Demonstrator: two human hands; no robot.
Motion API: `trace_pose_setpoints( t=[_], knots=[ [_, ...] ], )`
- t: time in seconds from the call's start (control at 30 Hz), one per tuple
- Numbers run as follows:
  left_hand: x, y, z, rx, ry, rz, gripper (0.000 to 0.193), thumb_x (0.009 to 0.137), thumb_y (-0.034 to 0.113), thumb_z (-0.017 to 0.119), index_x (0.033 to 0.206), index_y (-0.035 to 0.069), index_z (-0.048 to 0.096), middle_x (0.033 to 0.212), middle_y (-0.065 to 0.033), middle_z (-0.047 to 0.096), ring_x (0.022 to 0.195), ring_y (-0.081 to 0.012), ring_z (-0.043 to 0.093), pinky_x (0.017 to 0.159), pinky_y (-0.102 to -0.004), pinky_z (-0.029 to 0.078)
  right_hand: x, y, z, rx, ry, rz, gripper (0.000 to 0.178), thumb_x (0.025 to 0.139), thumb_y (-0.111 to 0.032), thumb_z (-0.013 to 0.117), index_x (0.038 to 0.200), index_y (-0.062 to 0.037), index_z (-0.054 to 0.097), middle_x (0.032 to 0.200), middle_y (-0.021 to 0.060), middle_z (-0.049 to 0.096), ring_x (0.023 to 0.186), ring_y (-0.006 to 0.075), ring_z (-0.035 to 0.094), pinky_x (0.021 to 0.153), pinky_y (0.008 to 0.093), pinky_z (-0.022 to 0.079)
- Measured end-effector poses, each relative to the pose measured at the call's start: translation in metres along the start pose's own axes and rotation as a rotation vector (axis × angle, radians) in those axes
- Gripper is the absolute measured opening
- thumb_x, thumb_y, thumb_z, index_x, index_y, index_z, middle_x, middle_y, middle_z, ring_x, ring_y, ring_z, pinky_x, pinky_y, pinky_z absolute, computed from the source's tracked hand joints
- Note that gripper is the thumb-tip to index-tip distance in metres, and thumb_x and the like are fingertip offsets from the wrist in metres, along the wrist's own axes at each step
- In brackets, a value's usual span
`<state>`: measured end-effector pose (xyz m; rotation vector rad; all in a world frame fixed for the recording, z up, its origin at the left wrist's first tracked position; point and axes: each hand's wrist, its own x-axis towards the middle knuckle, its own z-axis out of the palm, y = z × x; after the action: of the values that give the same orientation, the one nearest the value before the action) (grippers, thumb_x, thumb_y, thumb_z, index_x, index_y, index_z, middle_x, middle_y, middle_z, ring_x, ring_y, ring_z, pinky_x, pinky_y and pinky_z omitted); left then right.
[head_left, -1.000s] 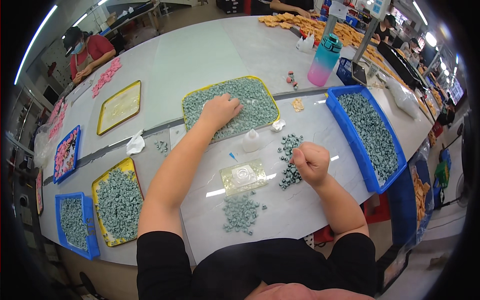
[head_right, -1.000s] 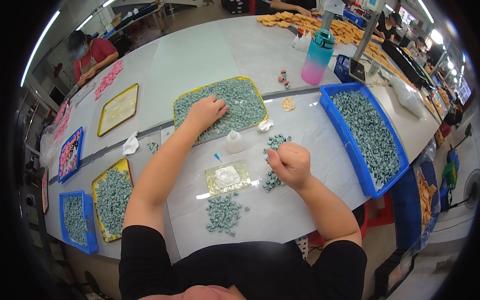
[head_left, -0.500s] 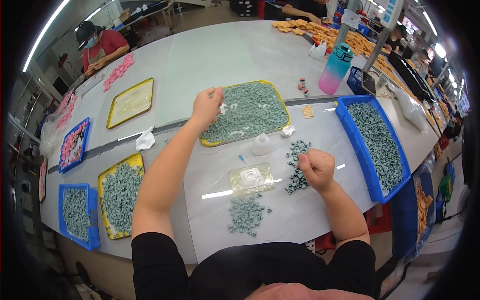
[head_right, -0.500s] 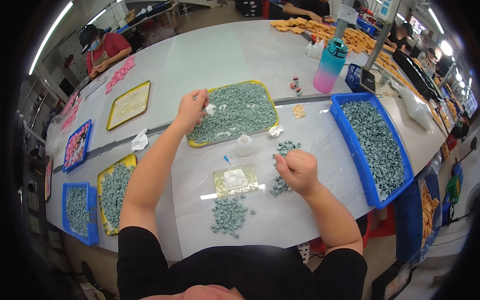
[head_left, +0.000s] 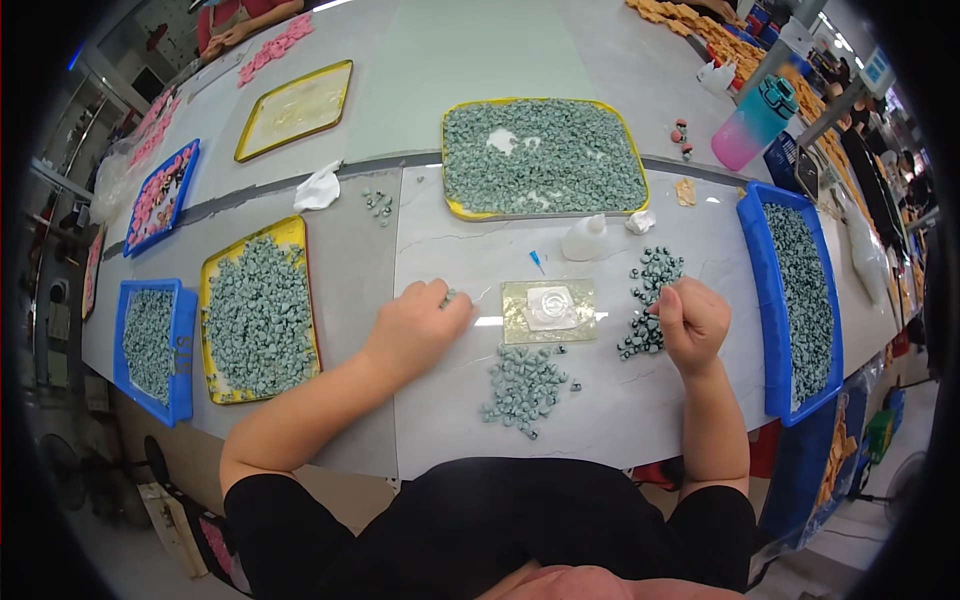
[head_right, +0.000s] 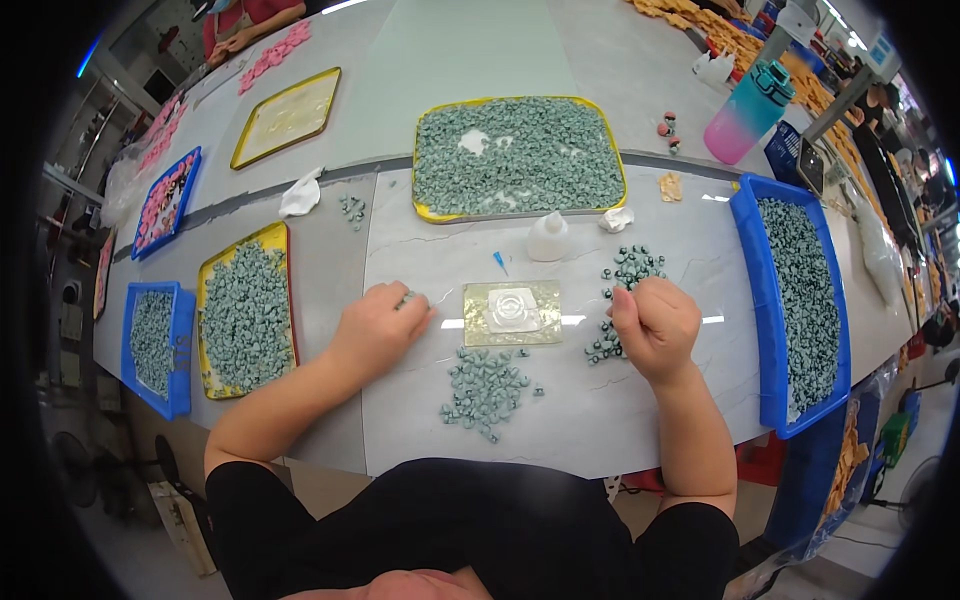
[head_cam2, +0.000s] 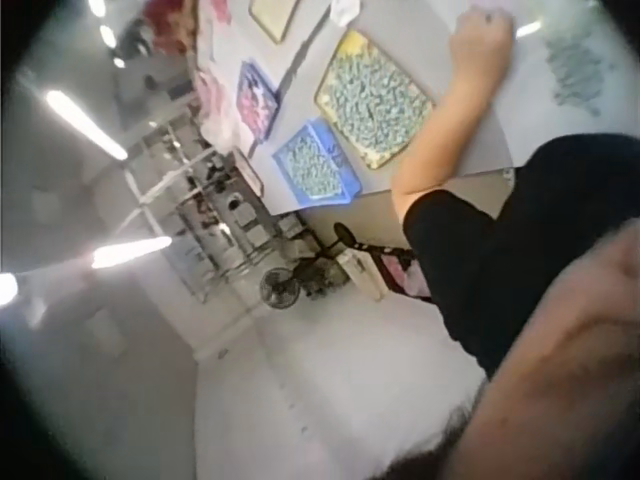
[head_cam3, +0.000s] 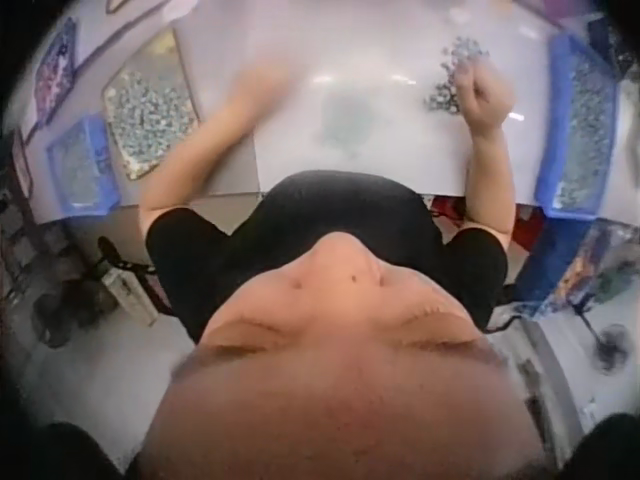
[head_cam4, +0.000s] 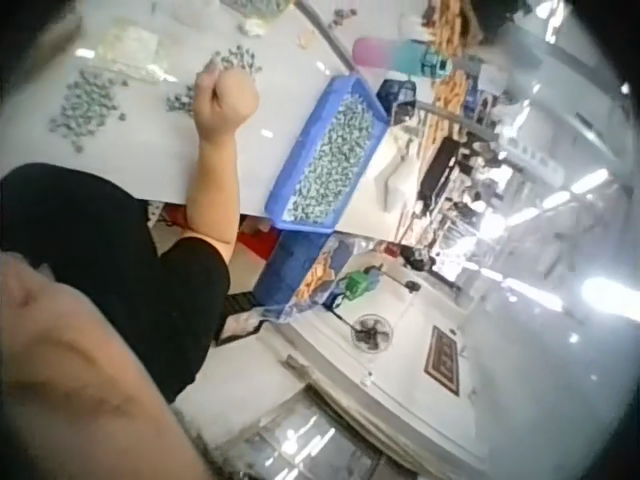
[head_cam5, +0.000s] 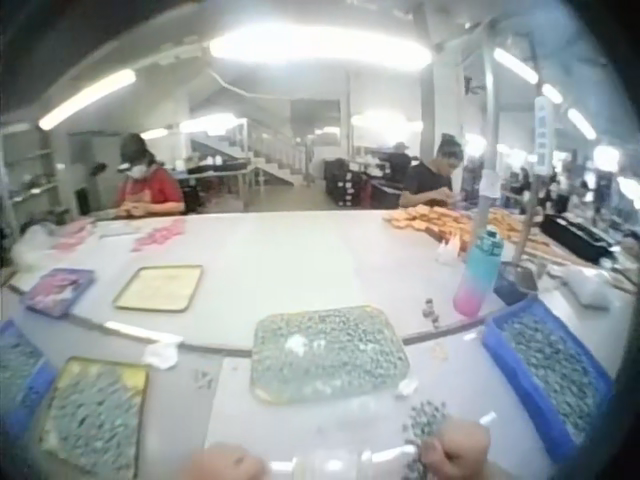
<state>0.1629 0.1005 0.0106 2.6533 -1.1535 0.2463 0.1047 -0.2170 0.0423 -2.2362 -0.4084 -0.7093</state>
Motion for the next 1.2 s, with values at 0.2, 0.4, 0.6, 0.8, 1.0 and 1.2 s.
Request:
trace_pose_setpoints(
  t=[0.2,0.4,0.6,0.8,1.0,1.2],
  knots=[
    [-0.020,-0.003,0.007,0.080,0.025,0.057,0.018,0.072,0.015,0.068,0.085,0.009,0.058,0.084,-0.0067,0.053,0.070,-0.0222,0.052,0.052,-0.0336,0.044,0.000,-0.001,0.011,0.014,0.012,-0.035,0.033,0.085,0.000,0.052,0.053,-0.0007,0.046,0.050,0.0067,0.050,0.044,0.0151,0.047,0.044,0.0262,0.036],
    [-0.029,-0.010,0.008,-0.099,0.121,0.052,0.032,0.067,0.011,0.070,0.097,0.008,0.059,0.101,-0.0104,0.053,0.093,-0.0281,0.053,0.077,-0.0381,0.043,0.000,0.001,0.014,-0.011,-0.012,-0.058,0.031,0.084,0.001,0.052,0.053,-0.0001,0.048,0.051,0.0064,0.051,0.044,0.0153,0.046,0.045,0.0264,0.037],
    [-0.030,-0.016,-0.007,-0.259,0.003,-0.030,0.048,0.065,0.017,0.073,0.109,0.009,0.057,0.119,-0.0123,0.050,0.113,-0.0320,0.047,0.093,-0.0447,0.036,0.001,-0.001,0.012,0.001,-0.019,-0.067,0.029,0.083,0.002,0.052,0.054,0.0000,0.049,0.052,0.0066,0.052,0.045,0.0156,0.047,0.046,0.0271,0.038],
    [-0.022,-0.009,-0.014,-0.204,-0.098,-0.078,0.056,0.071,0.028,0.071,0.120,0.010,0.052,0.135,-0.0153,0.040,0.127,-0.0344,0.035,0.103,-0.0501,0.028,0.002,-0.003,0.010,-0.009,-0.031,-0.072,0.029,0.083,0.002,0.053,0.054,0.0000,0.049,0.052,0.0067,0.053,0.045,0.0163,0.047,0.046,0.0270,0.038],
    [-0.012,0.011,-0.008,-0.114,-0.025,-0.024,0.048,0.078,0.022,0.064,0.122,0.007,0.053,0.134,-0.0164,0.042,0.125,-0.0336,0.039,0.102,-0.0497,0.031,0.002,-0.009,0.011,0.011,0.010,-0.075,0.030,0.077,0.003,0.061,0.051,-0.0046,0.048,0.048,0.0042,0.046,0.041,0.0184,0.040,0.041,0.0301,0.030],
    [-0.018,0.004,0.005,-0.083,0.078,-0.004,0.031,0.081,0.011,0.059,0.110,-0.002,0.059,0.118,-0.0176,0.056,0.116,-0.0342,0.049,0.098,-0.0443,0.038,0.003,-0.016,0.004,-0.023,-0.031,-0.066,0.030,0.081,0.002,0.056,0.052,-0.0006,0.049,0.050,0.0067,0.050,0.044,0.0170,0.046,0.044,0.0272,0.036]
  ],
)
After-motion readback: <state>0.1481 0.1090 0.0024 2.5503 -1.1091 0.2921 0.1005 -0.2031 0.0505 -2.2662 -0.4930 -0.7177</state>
